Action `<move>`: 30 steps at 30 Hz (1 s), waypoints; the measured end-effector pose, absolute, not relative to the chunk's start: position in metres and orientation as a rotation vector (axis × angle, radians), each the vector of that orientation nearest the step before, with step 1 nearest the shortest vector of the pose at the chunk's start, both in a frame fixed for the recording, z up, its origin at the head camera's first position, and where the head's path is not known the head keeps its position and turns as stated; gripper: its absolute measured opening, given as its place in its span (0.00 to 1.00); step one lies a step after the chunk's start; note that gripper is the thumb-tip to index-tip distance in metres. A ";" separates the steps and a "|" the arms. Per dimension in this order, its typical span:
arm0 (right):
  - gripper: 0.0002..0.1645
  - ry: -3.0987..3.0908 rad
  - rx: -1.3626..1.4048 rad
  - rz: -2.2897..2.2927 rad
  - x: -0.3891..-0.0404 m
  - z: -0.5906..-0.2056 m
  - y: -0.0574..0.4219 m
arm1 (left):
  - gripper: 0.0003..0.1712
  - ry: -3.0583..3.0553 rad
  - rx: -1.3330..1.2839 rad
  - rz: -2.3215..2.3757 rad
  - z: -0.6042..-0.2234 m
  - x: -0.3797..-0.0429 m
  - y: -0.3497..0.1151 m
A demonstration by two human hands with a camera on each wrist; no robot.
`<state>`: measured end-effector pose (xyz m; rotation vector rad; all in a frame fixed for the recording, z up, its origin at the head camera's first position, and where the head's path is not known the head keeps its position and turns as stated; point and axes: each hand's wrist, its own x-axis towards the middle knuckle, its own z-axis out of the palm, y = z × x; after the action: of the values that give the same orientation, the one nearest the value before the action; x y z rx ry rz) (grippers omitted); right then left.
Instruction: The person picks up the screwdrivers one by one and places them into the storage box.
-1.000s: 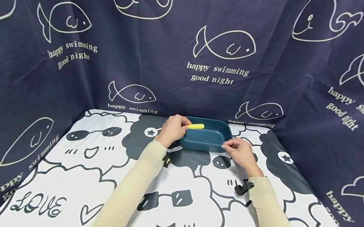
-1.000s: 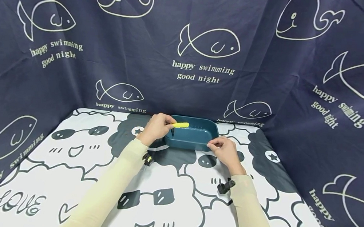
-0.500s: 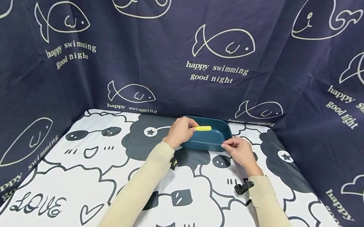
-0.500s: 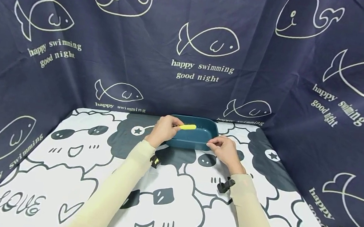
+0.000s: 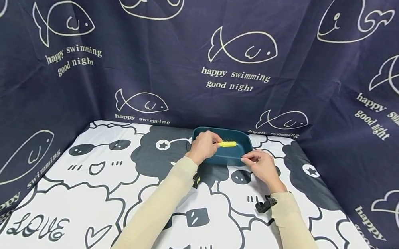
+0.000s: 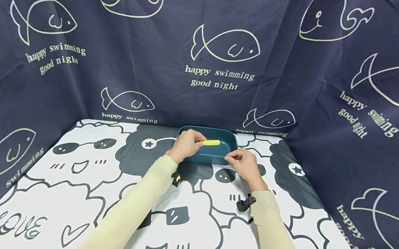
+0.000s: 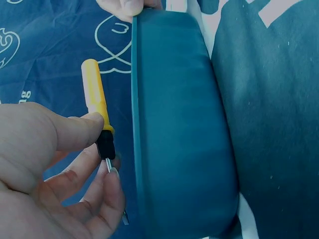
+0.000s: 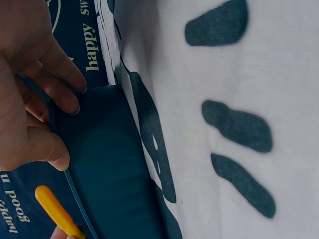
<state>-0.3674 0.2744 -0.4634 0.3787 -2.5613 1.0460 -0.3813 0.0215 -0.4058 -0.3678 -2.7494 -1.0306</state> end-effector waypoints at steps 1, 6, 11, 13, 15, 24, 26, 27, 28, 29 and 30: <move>0.03 -2.561 0.380 1.044 -0.367 -0.463 0.274 | 0.11 -2.760 -0.360 -1.032 -0.407 -0.382 0.022; 0.03 -2.554 0.376 1.025 -0.367 -0.463 0.274 | 0.10 -2.780 -0.348 -1.056 -0.411 -0.383 0.026; 0.03 -2.560 0.367 1.039 -0.368 -0.462 0.274 | 0.09 -2.801 -0.349 -1.066 -0.417 -0.385 0.029; 0.03 -2.566 0.365 1.048 -0.368 -0.463 0.274 | 0.10 -2.816 -0.351 -1.059 -0.419 -0.385 0.029; 0.03 -2.572 0.363 1.054 -0.368 -0.463 0.273 | 0.10 -2.829 -0.348 -1.052 -0.421 -0.385 0.029; 0.03 -2.558 0.376 1.037 -0.369 -0.462 0.273 | 0.09 -2.829 -0.320 -1.094 -0.424 -0.390 0.030; 0.03 -2.563 0.366 1.044 -0.368 -0.463 0.273 | 0.09 -2.842 -0.314 -1.102 -0.425 -0.390 0.031; 0.03 -2.565 0.363 1.052 -0.368 -0.463 0.273 | 0.10 -2.847 -0.312 -1.105 -0.425 -0.390 0.031; 0.04 -2.566 0.362 1.058 -0.368 -0.463 0.274 | 0.10 -2.851 -0.311 -1.109 -0.425 -0.390 0.031; 0.04 -2.566 0.362 1.064 -0.368 -0.464 0.274 | 0.10 -2.853 -0.310 -1.112 -0.425 -0.389 0.031; 0.04 -2.565 0.362 1.070 -0.367 -0.464 0.273 | 0.10 -2.852 -0.309 -1.113 -0.425 -0.389 0.031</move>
<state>-0.3672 0.2734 -0.4637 0.3620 -2.5646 1.0699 -0.3891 0.0312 -0.4249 -0.3088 -2.8523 -1.1129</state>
